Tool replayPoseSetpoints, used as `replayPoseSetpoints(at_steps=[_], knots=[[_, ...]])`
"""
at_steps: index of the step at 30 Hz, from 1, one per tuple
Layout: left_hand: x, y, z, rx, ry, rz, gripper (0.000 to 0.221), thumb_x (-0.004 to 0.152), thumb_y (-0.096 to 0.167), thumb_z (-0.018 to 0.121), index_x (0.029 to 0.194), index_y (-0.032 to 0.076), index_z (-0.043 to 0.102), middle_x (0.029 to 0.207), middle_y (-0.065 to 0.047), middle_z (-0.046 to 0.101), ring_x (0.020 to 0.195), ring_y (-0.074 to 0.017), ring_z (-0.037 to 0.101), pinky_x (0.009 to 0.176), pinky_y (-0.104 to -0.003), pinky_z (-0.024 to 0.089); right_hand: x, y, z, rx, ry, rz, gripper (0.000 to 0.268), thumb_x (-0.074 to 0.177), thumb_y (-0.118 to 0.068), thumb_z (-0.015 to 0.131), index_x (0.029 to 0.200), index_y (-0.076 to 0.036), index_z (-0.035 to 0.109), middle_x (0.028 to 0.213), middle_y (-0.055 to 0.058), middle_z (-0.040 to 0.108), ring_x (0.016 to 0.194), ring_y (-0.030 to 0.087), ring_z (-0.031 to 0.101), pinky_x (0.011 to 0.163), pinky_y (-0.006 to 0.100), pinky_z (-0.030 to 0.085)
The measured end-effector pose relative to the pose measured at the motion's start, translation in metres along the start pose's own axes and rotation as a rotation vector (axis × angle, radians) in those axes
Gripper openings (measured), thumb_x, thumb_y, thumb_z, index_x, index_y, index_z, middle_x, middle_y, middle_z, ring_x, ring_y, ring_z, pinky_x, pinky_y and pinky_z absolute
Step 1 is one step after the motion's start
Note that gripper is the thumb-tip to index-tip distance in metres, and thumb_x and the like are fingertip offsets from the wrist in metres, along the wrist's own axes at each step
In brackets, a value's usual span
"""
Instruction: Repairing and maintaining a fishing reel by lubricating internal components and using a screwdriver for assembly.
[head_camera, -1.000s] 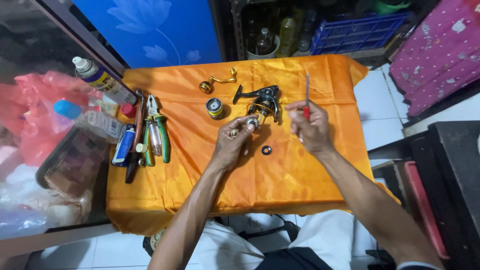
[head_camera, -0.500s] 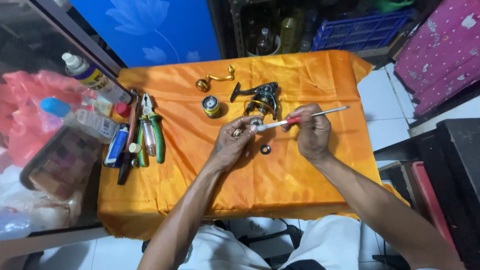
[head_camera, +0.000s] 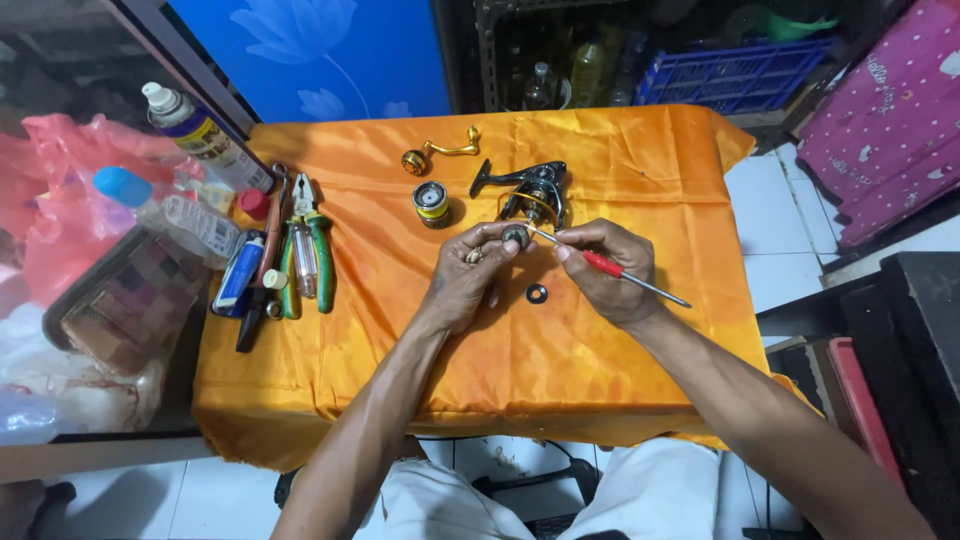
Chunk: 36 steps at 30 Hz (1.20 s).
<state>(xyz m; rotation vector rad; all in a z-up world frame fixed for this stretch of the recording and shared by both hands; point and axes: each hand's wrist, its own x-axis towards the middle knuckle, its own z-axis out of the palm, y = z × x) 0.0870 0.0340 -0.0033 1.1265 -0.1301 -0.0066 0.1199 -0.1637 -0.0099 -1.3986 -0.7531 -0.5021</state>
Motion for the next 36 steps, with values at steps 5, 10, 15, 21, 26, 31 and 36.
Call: replayPoseSetpoints(at_steps=[5,10,15,21,26,31,36], knots=[[0.003,0.000,-0.001,-0.036,0.027,-0.009,0.025,0.093,0.009,0.071,0.115,-0.002,0.069,0.087,-0.015,0.075,0.032,-0.0120,0.051,0.028,-0.022,0.040,0.000,-0.007,-0.002,-0.060,-0.034,-0.019,0.011,0.084,0.003,0.082,0.093,0.007,0.077,0.081,0.020,0.073,0.069,0.019,0.071,0.059,0.032,0.057],[0.002,0.002,-0.001,-0.075,0.046,-0.034,0.024,0.094,0.010,0.068,0.114,-0.004,0.069,0.085,-0.013,0.072,0.032,-0.0108,0.050,0.026,-0.021,0.042,-0.001,-0.003,0.000,-0.058,-0.068,0.009,0.012,0.083,0.001,0.084,0.092,0.006,0.077,0.083,0.020,0.073,0.073,0.022,0.072,0.064,0.033,0.058],[-0.002,0.010,0.006,-0.074,0.041,-0.057,0.025,0.094,0.007,0.065,0.115,-0.005,0.070,0.075,-0.011,0.068,0.033,-0.0070,0.046,0.028,-0.024,0.045,0.000,-0.011,0.002,-0.178,-0.114,-0.019,0.008,0.087,0.000,0.077,0.094,0.002,0.078,0.091,0.017,0.076,0.078,0.028,0.075,0.066,0.037,0.059],[-0.002,0.006,-0.001,-0.042,0.009,-0.037,0.032,0.093,0.001,0.062,0.122,-0.008,0.067,0.057,-0.005,0.058,0.030,-0.0076,0.044,0.028,-0.022,0.045,0.005,-0.022,0.006,-0.193,-0.149,-0.027,0.012,0.089,0.002,0.072,0.097,0.000,0.081,0.094,0.019,0.078,0.084,0.030,0.077,0.070,0.039,0.060],[-0.001,0.002,-0.003,-0.026,-0.031,0.011,0.038,0.091,-0.003,0.058,0.128,-0.005,0.065,0.053,-0.004,0.054,0.030,-0.0080,0.043,0.028,-0.021,0.044,0.007,-0.025,0.005,-0.176,-0.166,-0.025,0.009,0.086,0.001,0.078,0.095,0.003,0.079,0.092,0.020,0.077,0.082,0.029,0.077,0.068,0.038,0.060],[0.003,-0.013,-0.011,-0.072,-0.063,0.035,0.036,0.090,-0.006,0.057,0.124,-0.004,0.068,0.054,-0.008,0.059,0.027,-0.0112,0.046,0.028,-0.022,0.042,-0.001,-0.009,-0.002,-0.204,-0.147,-0.020,0.009,0.084,-0.001,0.082,0.090,0.003,0.077,0.090,0.019,0.077,0.078,0.029,0.077,0.065,0.036,0.060],[0.002,0.002,-0.006,-0.078,-0.110,0.017,0.035,0.089,-0.006,0.059,0.123,-0.008,0.065,0.060,-0.014,0.065,0.029,-0.0135,0.051,0.027,-0.024,0.043,0.001,-0.019,0.002,-0.195,-0.167,-0.074,0.008,0.085,-0.001,0.081,0.086,0.004,0.075,0.087,0.021,0.076,0.075,0.032,0.077,0.065,0.038,0.060]])
